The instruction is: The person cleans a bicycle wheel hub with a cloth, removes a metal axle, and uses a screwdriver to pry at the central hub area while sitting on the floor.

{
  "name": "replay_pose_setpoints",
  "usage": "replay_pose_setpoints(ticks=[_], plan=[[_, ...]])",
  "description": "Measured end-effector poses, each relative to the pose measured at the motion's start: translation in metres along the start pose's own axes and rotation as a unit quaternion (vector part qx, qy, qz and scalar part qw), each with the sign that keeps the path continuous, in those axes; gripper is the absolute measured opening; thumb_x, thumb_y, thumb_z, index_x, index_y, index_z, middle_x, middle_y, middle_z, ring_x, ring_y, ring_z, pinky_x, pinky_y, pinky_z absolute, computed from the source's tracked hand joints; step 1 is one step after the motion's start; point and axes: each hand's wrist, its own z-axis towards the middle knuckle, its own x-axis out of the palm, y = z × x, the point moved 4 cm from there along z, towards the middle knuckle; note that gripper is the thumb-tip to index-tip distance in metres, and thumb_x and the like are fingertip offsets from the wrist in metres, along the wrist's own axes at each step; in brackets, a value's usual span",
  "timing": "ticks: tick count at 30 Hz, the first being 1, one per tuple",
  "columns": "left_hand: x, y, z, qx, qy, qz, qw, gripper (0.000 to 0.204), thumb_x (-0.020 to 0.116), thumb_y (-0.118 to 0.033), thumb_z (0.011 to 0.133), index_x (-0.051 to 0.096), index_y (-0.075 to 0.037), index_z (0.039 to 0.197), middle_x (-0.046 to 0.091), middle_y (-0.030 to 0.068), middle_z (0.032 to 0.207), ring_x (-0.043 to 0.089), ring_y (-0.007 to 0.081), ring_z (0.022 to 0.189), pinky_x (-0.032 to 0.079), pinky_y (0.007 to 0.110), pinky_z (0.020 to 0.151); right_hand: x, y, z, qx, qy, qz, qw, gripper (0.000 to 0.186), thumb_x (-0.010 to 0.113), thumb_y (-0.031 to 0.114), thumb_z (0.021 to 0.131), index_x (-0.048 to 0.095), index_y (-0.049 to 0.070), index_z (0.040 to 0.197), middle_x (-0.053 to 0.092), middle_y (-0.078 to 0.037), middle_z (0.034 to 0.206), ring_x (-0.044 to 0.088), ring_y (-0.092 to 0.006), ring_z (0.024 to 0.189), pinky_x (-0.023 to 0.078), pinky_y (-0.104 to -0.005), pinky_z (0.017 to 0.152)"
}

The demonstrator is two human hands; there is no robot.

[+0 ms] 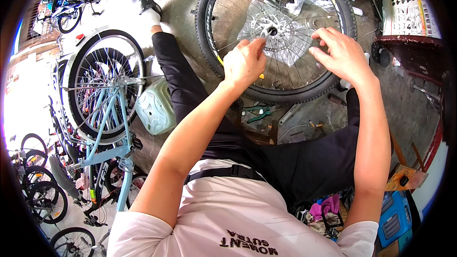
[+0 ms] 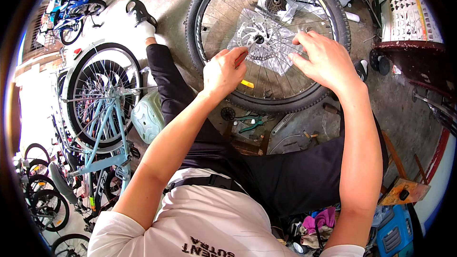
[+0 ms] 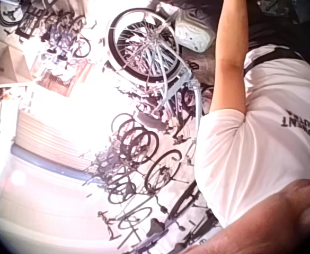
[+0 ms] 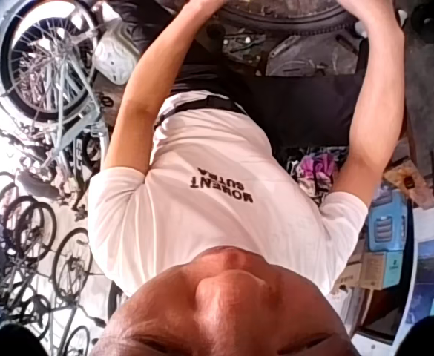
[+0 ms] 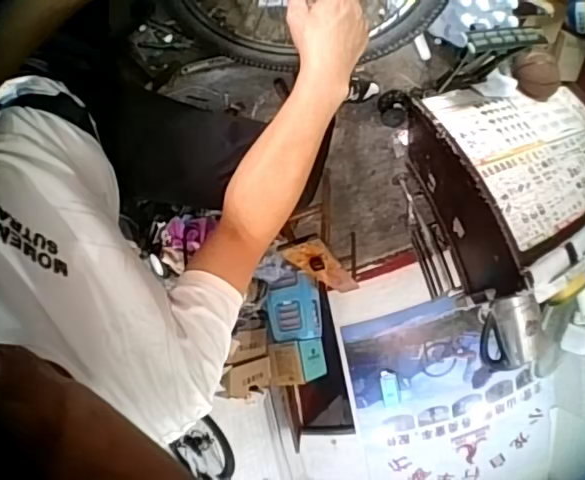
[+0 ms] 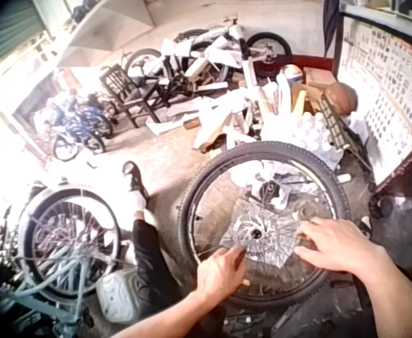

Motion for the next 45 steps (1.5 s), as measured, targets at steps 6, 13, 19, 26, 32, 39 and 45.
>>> replay_pose_setpoints(ticks=[6, 13, 19, 26, 32, 39, 45], plan=[[0.000, -0.003, -0.004, 0.017, 0.015, 0.010, 1.000, 0.027, 0.065, -0.019, 0.085, 0.072, -0.015, 0.110, 0.067, 0.0157, 0.085, 0.069, 0.0365, 0.075, 0.055, 0.047, 0.068, 0.001, 0.001, 0.000, -0.003, 0.007, -0.002, 1.000, 0.032, 0.063, 0.034, 0.092, 0.062, 0.008, 0.110, 0.065, -0.011, 0.098, 0.066, -0.0309, 0.097, 0.051, -0.0445, 0.084], [-0.003, -0.008, -0.004, 0.017, 0.005, 0.012, 1.000, 0.028, 0.065, -0.019, 0.085, 0.073, -0.016, 0.111, 0.066, 0.0161, 0.085, 0.068, 0.0363, 0.073, 0.055, 0.046, 0.066, 0.003, -0.001, 0.001, 0.002, 0.010, -0.006, 1.000, 0.030, 0.064, 0.034, 0.092, 0.062, 0.008, 0.109, 0.066, -0.010, 0.098, 0.066, -0.0306, 0.097, 0.051, -0.0440, 0.083], [0.001, -0.004, -0.007, 0.009, 0.025, 0.038, 0.999, 0.030, 0.066, -0.020, 0.085, 0.071, -0.019, 0.115, 0.065, 0.0111, 0.085, 0.068, 0.0333, 0.078, 0.055, 0.044, 0.067, 0.002, 0.000, 0.001, 0.008, 0.012, 0.002, 1.000, 0.030, 0.065, 0.033, 0.092, 0.062, 0.009, 0.109, 0.066, -0.010, 0.098, 0.066, -0.0308, 0.096, 0.051, -0.0440, 0.083], [-0.005, -0.010, -0.010, -0.013, 0.051, 0.038, 0.998, 0.032, 0.066, -0.020, 0.083, 0.071, -0.019, 0.115, 0.066, 0.0111, 0.087, 0.069, 0.0331, 0.080, 0.056, 0.044, 0.069, 0.003, -0.002, 0.000, -0.001, 0.001, -0.009, 1.000, 0.030, 0.064, 0.034, 0.092, 0.062, 0.009, 0.109, 0.066, -0.010, 0.097, 0.066, -0.0306, 0.096, 0.051, -0.0436, 0.083], [0.002, 0.002, -0.002, -0.073, 0.044, -0.044, 0.995, 0.035, 0.064, -0.021, 0.082, 0.072, -0.015, 0.116, 0.072, 0.0139, 0.101, 0.069, 0.0347, 0.094, 0.055, 0.043, 0.084, 0.004, -0.002, 0.000, -0.004, 0.004, -0.005, 1.000, 0.030, 0.064, 0.033, 0.092, 0.062, 0.008, 0.109, 0.066, -0.010, 0.096, 0.066, -0.0311, 0.095, 0.051, -0.0437, 0.083], [-0.001, 0.006, -0.001, -0.073, 0.034, -0.053, 0.995, 0.038, 0.063, -0.024, 0.082, 0.072, -0.014, 0.117, 0.072, 0.0146, 0.105, 0.069, 0.0349, 0.097, 0.054, 0.043, 0.087, 0.004, -0.003, 0.000, -0.006, 0.000, 0.001, 1.000, 0.030, 0.064, 0.033, 0.092, 0.062, 0.008, 0.109, 0.066, -0.010, 0.095, 0.066, -0.0311, 0.094, 0.051, -0.0438, 0.082], [0.001, 0.005, 0.000, -0.077, 0.036, -0.045, 0.995, 0.036, 0.063, -0.025, 0.083, 0.072, -0.014, 0.117, 0.073, 0.0151, 0.103, 0.070, 0.0347, 0.096, 0.055, 0.042, 0.087, 0.003, -0.002, -0.001, -0.008, -0.003, -0.009, 1.000, 0.030, 0.065, 0.032, 0.092, 0.062, 0.008, 0.109, 0.066, -0.011, 0.096, 0.066, -0.0315, 0.094, 0.052, -0.0442, 0.082]])
